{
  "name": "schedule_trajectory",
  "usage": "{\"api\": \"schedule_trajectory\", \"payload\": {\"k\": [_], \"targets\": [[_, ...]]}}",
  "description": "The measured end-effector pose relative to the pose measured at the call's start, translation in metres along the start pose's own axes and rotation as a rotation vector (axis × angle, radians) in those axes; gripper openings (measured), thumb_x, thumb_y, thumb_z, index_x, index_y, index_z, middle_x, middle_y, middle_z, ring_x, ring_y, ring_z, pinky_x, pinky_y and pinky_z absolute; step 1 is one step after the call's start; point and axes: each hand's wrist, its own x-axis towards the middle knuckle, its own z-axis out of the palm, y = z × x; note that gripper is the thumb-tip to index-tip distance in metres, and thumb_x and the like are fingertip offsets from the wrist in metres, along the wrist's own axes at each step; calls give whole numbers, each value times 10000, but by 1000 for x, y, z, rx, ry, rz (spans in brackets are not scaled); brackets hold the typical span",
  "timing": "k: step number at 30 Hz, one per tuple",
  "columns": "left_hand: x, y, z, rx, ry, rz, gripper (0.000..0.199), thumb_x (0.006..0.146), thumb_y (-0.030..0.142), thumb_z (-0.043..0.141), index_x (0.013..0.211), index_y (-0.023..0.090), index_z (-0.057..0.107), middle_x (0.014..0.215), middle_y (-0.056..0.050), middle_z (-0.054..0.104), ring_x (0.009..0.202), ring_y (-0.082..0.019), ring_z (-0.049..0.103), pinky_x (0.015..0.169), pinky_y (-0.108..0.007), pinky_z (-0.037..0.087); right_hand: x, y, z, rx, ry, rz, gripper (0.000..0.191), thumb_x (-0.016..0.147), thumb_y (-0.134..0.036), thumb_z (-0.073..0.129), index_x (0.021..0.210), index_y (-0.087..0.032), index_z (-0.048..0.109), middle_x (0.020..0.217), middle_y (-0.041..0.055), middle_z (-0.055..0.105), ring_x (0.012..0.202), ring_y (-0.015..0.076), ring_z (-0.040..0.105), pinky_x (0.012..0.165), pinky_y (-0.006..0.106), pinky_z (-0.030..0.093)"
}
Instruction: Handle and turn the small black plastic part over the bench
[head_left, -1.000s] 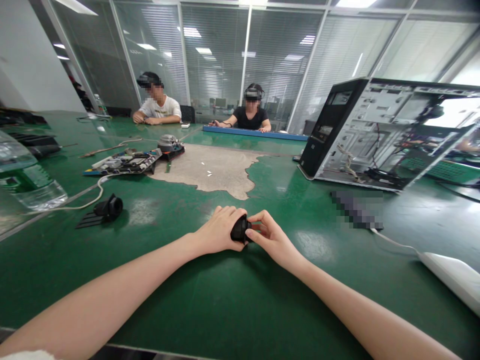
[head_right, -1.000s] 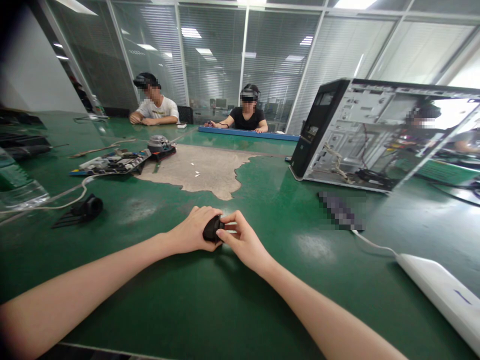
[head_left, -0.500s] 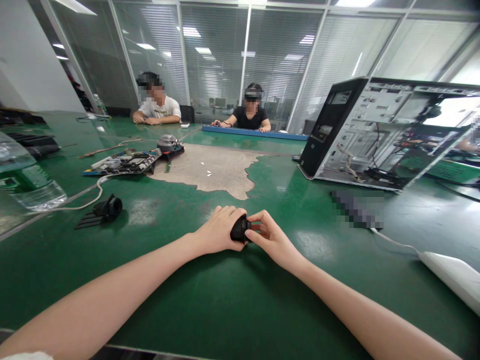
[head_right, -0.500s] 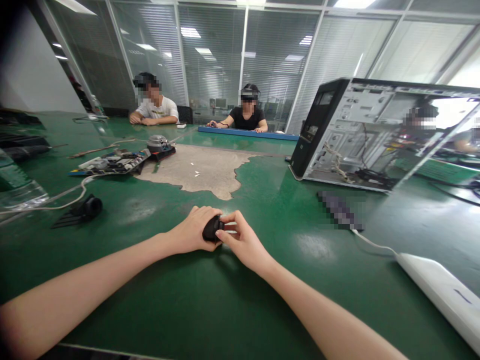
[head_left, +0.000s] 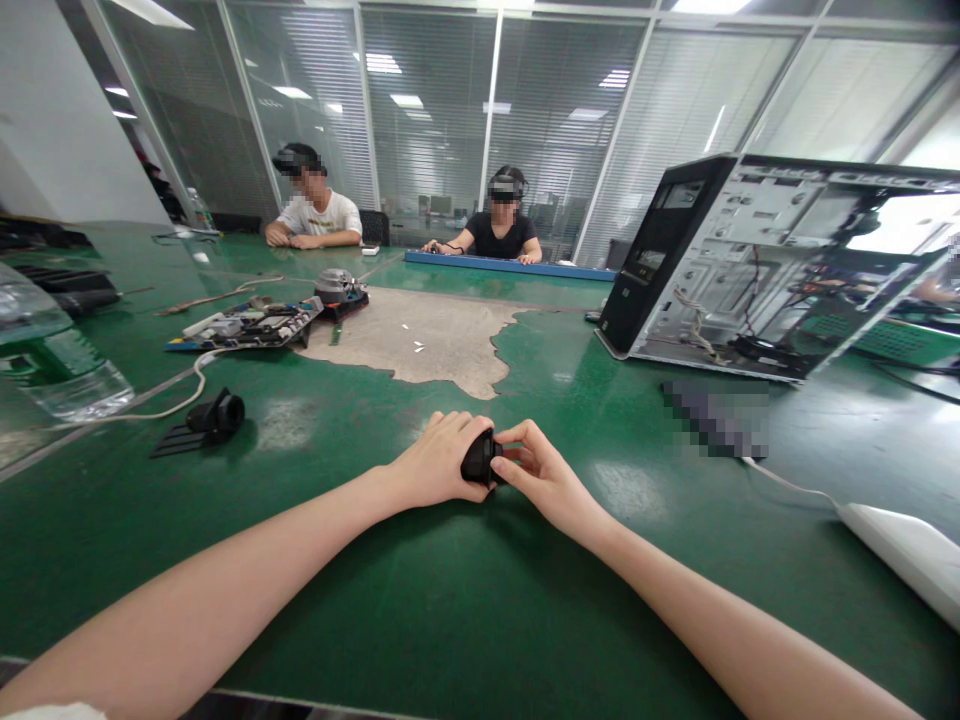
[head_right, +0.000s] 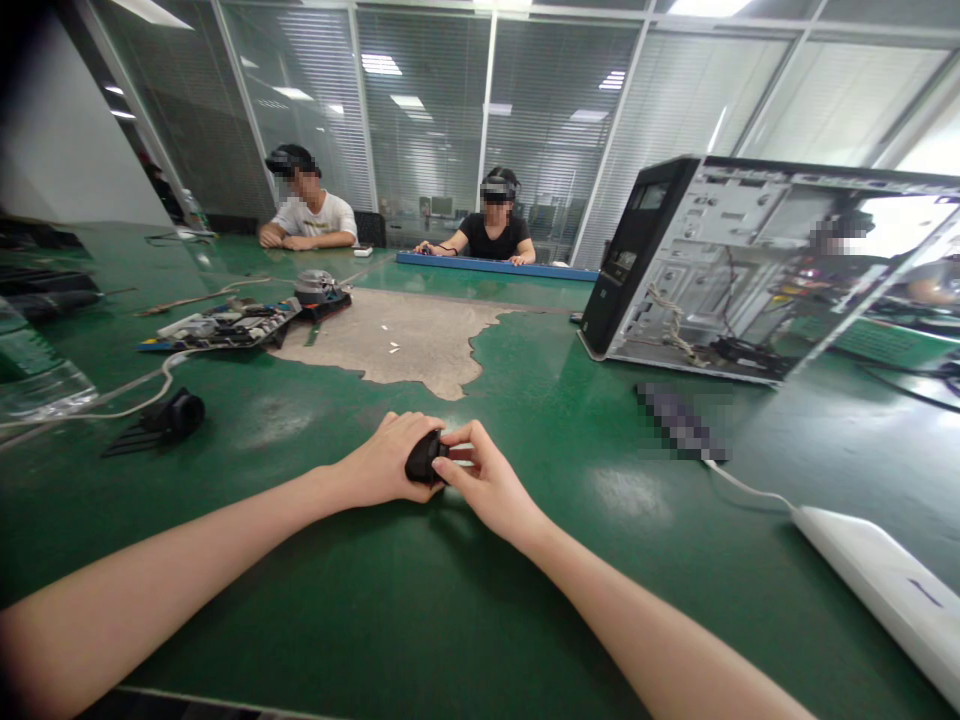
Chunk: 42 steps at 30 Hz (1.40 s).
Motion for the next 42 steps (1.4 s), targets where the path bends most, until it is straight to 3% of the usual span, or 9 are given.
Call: {"api": "schedule_trajectory", "payload": {"k": [4,10,19,27,34,42], "targets": [[0,-1,0,-4,-12,-4,481,598,373,602,1009,200,422,909,-40,512,843,-228,469,716,-324,314,-1,-1,-1,-19,-16,39,240,743,-312,570,915,-213,434,957,20,501,841,132,542,736,303,483],[-1,0,-2,4,-15,-2,514,594,363,606,1040,195,412,914,-41,515,848,-228,471,721,-326,318,-3,0,-1,18,-41,-36,219,739,-291,584,876,-224,428,907,1,498,894,139,529,720,274,484],[0,-1,0,-2,-8,-4,482,600,370,602,1011,197,420,911,-41,510,847,-225,466,723,-323,312,-1,0,-1,-3,-17,33,252,738,-318,578,913,-210,431,964,26,500,857,141,540,740,311,477],[0,1,-1,0,-3,-4,515,607,375,594,1050,194,404,911,-40,511,846,-226,468,724,-327,311,-3,-1,0,19,-11,-34,191,740,-303,578,835,-220,434,896,-2,491,916,143,533,727,272,482],[0,0,0,-11,-15,-11,470,606,383,598,1004,202,425,915,-41,512,852,-230,468,723,-328,313,-1,0,-2,-19,-8,26,273,735,-330,579,940,-215,442,994,28,505,867,140,544,762,317,477],[-1,0,-1,-10,-9,-7,540,596,376,607,1062,198,402,927,-42,514,861,-229,468,737,-330,310,-3,0,0,40,-21,-20,206,746,-313,578,860,-224,431,888,0,504,871,137,541,714,281,487]]}}
